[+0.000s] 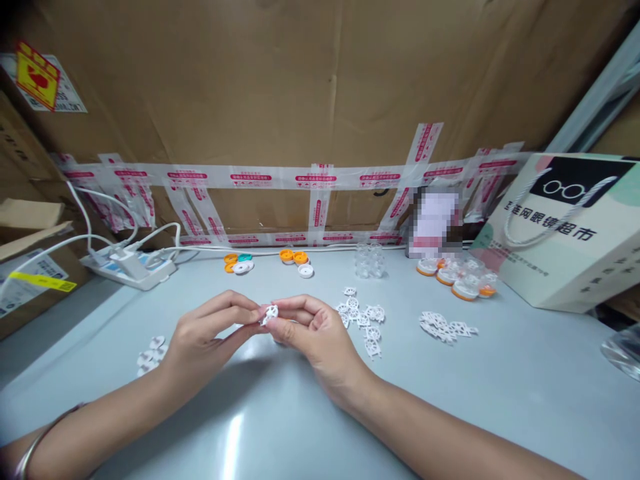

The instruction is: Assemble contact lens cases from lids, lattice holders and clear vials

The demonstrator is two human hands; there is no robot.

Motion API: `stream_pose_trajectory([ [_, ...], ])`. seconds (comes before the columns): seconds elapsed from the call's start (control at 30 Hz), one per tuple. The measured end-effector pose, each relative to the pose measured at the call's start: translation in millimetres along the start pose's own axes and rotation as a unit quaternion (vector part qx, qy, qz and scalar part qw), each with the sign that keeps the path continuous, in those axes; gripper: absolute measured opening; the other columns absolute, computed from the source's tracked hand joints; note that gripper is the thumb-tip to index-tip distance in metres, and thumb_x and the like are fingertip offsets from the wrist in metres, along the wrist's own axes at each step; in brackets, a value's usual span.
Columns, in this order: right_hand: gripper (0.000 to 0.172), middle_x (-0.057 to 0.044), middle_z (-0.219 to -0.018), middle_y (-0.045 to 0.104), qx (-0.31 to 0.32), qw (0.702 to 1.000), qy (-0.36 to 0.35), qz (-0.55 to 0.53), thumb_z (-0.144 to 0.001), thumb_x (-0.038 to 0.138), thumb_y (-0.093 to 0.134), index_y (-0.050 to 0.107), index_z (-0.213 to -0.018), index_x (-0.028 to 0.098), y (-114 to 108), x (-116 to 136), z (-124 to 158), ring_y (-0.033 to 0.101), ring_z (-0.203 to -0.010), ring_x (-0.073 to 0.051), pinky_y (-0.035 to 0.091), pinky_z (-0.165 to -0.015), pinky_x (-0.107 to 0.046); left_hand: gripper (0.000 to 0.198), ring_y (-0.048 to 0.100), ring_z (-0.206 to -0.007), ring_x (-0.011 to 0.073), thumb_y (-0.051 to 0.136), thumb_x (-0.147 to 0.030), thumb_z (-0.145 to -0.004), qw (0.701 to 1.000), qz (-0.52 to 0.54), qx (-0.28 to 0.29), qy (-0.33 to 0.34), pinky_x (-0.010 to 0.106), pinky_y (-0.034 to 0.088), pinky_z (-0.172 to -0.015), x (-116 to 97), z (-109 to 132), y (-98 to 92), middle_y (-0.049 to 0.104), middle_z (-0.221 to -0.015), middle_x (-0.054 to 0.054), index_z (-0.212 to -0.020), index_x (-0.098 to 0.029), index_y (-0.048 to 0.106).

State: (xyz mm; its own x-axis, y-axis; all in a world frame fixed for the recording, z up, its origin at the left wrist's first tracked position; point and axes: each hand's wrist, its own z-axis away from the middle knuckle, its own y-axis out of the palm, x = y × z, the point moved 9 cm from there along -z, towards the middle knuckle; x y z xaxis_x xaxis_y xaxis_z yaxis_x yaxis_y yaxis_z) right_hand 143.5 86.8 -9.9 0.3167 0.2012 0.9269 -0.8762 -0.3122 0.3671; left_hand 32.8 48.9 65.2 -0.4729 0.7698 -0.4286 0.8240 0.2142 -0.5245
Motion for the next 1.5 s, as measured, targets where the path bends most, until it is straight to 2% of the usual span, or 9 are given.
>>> stream_pose_trajectory([
  [0.17, 0.034, -0.001, -0.078, 0.069, -0.019, 0.999, 0.023, -0.025, -0.066, 0.027, 0.074, 0.058, -0.094, 0.018, -1.8, -0.6, 2.3, 0.065, -0.071, -0.012, 0.049, -0.076, -0.029, 0.012, 0.060, -0.072, 0.0107, 0.061, -0.006, -0.077, 0.999, -0.015, 0.016, 0.023, 0.022, 0.050, -0.064, -3.4, 0.9, 5.2, 0.060, -0.081, 0.004, -0.084, -0.016, 0.063],
  [0.37, 0.047, -0.002, -0.080, 0.070, -0.040, 0.997, 0.045, -0.056, -0.067, 0.022, 0.074, 0.049, -0.106, 0.018, -2.8, 0.7, 5.3, 0.065, -0.071, -0.010, 0.050, -0.079, -0.026, 0.015, 0.059, -0.076, 0.0117, 0.061, -0.005, -0.077, 1.000, 0.003, 0.019, -0.006, 0.024, 0.049, -0.068, 2.6, 3.7, 8.0, 0.060, -0.083, 0.004, -0.087, -0.016, 0.061],
  [0.57, 0.037, -0.003, -0.078, 0.070, -0.061, 0.994, 0.061, -0.068, -0.068, 0.017, 0.072, 0.051, -0.098, 0.016, -7.0, -4.7, 4.3, 0.066, -0.074, -0.011, 0.052, -0.081, -0.025, 0.012, 0.059, -0.075, 0.0113, 0.061, -0.005, -0.077, 0.999, 0.012, 0.025, -0.028, 0.023, 0.048, -0.067, 9.3, 6.4, 15.0, 0.058, -0.080, 0.003, -0.083, -0.016, 0.059],
  [0.73, 0.034, -0.001, -0.074, 0.070, -0.065, 0.994, 0.064, -0.061, -0.067, 0.019, 0.074, 0.053, -0.094, 0.017, -8.2, -5.6, 4.7, 0.066, -0.072, -0.010, 0.052, -0.079, -0.024, 0.011, 0.060, -0.074, 0.0121, 0.060, -0.007, -0.078, 1.000, -0.001, 0.027, -0.002, 0.024, 0.050, -0.066, 7.2, 5.0, 14.7, 0.061, -0.081, 0.004, -0.084, -0.015, 0.061],
  [0.87, 0.038, -0.001, -0.075, 0.071, -0.042, 0.997, 0.059, -0.036, -0.066, 0.025, 0.074, 0.056, -0.099, 0.018, -4.5, -0.4, 6.2, 0.067, -0.074, -0.011, 0.052, -0.080, -0.026, 0.016, 0.062, -0.076, 0.0125, 0.061, -0.007, -0.077, 0.999, -0.013, 0.011, 0.035, 0.022, 0.051, -0.067, 0.5, 2.9, 7.5, 0.065, -0.086, 0.007, -0.091, -0.015, 0.063],
  [1.03, 0.033, -0.001, -0.073, 0.071, -0.014, 0.999, 0.018, 0.041, -0.064, 0.028, 0.074, 0.065, -0.094, 0.018, -2.2, 6.6, 3.3, 0.067, -0.074, -0.014, 0.052, -0.079, -0.028, 0.017, 0.063, -0.072, 0.0126, 0.059, -0.006, -0.077, 0.999, -0.017, 0.007, 0.033, 0.022, 0.051, -0.065, -1.3, 2.7, 3.9, 0.067, -0.083, 0.008, -0.092, -0.013, 0.066],
  [1.27, 0.015, -0.002, -0.073, 0.070, -0.034, 0.985, -0.069, 0.152, -0.064, 0.028, 0.073, 0.069, -0.076, 0.019, -7.6, 22.2, -1.7, 0.064, -0.068, -0.014, 0.050, -0.070, -0.028, 0.015, 0.061, -0.068, 0.0120, 0.058, -0.010, -0.079, 0.995, 0.065, 0.054, -0.055, 0.023, 0.050, -0.064, 8.4, 0.4, 12.3, 0.068, -0.077, 0.004, -0.090, -0.016, 0.067],
  [1.4, 0.016, -0.001, -0.070, 0.068, -0.023, 0.991, -0.049, 0.121, -0.066, 0.030, 0.072, 0.066, -0.074, 0.018, -4.6, 19.3, -1.0, 0.062, -0.066, -0.014, 0.048, -0.070, -0.029, 0.012, 0.061, -0.066, 0.0110, 0.059, -0.014, -0.080, 0.986, 0.081, 0.074, -0.126, 0.023, 0.050, -0.064, 15.8, 1.1, 16.3, 0.068, -0.074, 0.001, -0.089, -0.018, 0.067],
  [1.5, 0.019, -0.001, -0.068, 0.066, -0.020, 0.998, -0.016, 0.063, -0.067, 0.033, 0.072, 0.064, -0.075, 0.017, -3.0, 11.0, 0.3, 0.061, -0.067, -0.014, 0.046, -0.072, -0.030, 0.015, 0.060, -0.066, 0.0108, 0.063, -0.017, -0.077, 0.988, 0.058, 0.052, -0.132, 0.023, 0.050, -0.064, 16.5, 1.9, 12.2, 0.067, -0.078, 0.002, -0.092, -0.018, 0.065],
])
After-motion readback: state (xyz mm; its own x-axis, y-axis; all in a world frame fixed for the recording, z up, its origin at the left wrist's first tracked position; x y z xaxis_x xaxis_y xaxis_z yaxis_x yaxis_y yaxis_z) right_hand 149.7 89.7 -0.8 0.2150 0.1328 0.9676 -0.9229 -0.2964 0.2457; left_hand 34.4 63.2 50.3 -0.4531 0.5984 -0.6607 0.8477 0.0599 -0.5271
